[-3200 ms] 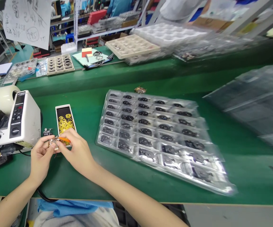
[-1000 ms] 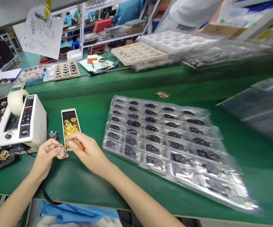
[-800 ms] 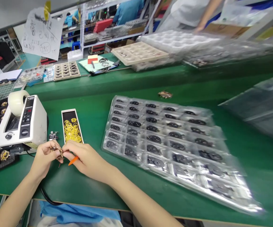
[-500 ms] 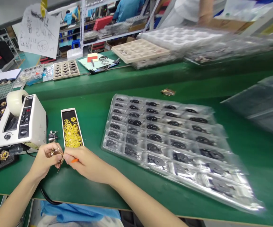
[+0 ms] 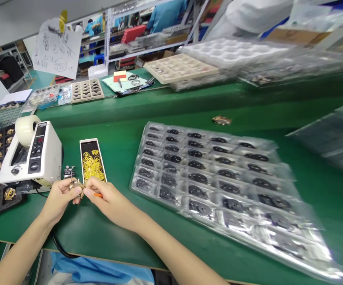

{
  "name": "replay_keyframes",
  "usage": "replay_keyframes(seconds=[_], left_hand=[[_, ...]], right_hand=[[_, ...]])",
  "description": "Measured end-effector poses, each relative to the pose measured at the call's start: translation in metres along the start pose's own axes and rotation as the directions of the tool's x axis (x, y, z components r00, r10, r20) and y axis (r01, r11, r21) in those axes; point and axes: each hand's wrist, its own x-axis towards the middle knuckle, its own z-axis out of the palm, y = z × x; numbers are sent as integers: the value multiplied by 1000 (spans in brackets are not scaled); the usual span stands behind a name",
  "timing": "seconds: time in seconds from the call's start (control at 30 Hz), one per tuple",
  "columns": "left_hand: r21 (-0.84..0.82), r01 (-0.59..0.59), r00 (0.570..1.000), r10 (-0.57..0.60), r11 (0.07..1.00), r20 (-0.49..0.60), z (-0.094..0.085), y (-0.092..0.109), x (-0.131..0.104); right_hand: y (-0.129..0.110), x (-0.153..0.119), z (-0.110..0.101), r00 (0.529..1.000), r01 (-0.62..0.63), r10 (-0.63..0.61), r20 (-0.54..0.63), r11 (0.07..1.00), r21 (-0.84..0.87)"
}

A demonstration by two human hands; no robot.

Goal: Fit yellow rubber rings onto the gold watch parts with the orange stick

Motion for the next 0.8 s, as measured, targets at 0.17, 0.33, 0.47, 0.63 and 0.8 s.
replay_keyframes(seconds=[0.17, 0.33, 0.47, 0.63, 0.8], left_hand=[[219, -228, 963, 252, 949, -92, -1, -10, -2], [493, -410, 836, 533, 767, -134, 4, -27, -4], [608, -440, 777, 620, 660, -110, 10, -33, -16], [192, -219, 736, 292, 957, -611, -5, -36, -55], [-182, -125, 617, -68, 975, -784, -49, -30, -69]], right_hand=[[1, 2, 6, 988, -52, 50, -145, 999, -9], [0, 2, 16, 954, -256, 296, -54, 893, 369], [-6, 0, 15, 928, -326, 367, 62, 718, 615], [-8, -5, 6, 930, -233, 334, -155, 859, 456], [-8, -8, 5, 942, -207, 269, -198, 935, 288]])
